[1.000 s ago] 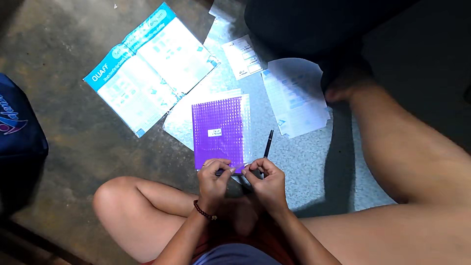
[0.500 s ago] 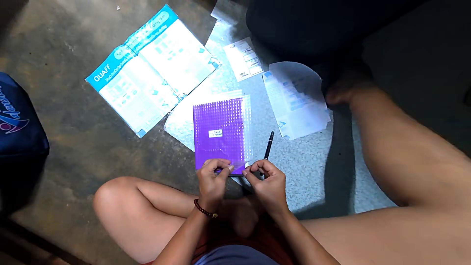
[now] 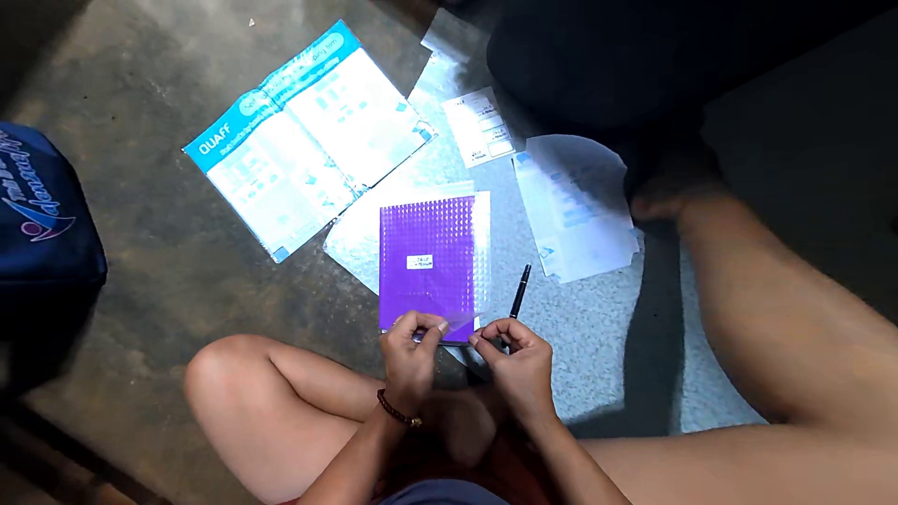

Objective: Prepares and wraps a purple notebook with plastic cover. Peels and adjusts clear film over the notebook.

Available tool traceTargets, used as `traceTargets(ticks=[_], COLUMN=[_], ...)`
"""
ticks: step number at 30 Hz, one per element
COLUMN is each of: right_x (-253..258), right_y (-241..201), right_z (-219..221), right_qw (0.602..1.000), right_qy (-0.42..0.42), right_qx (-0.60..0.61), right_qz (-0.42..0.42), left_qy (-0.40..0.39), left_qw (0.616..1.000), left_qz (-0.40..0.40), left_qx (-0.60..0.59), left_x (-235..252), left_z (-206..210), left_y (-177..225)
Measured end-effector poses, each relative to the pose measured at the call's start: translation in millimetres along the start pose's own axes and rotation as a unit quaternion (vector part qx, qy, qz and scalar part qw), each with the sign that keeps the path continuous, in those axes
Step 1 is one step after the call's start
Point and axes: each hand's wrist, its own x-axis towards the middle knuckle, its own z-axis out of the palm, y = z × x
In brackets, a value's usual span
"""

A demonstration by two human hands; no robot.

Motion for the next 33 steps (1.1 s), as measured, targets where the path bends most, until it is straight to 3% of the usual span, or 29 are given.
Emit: traceTargets(ticks=[15, 24, 29, 33], right_x=[2, 2, 4, 5], right_y=[3, 4, 8, 4], right_z=[1, 2, -2, 2], right_qw=[1.000, 0.999, 0.999, 1.000], right_qy=[0.011, 0.018, -0.013, -0.013], right_qx=[-0.008, -0.034, -0.031, 0.014], right_qz=[-0.023, -0.002, -0.009, -0.003], left_qy=[0.011, 0.023, 0.005, 0.009], left_qw=[1.000, 0.999, 0.995, 0.987], left_qz=[0.026, -0.021, 0.099, 0.145], left_qx=[-0.007, -0.036, 0.034, 0.066], left_x=[1, 2, -4, -8], left_z=[2, 4, 3, 5], left_y=[-3, -1, -15, -19])
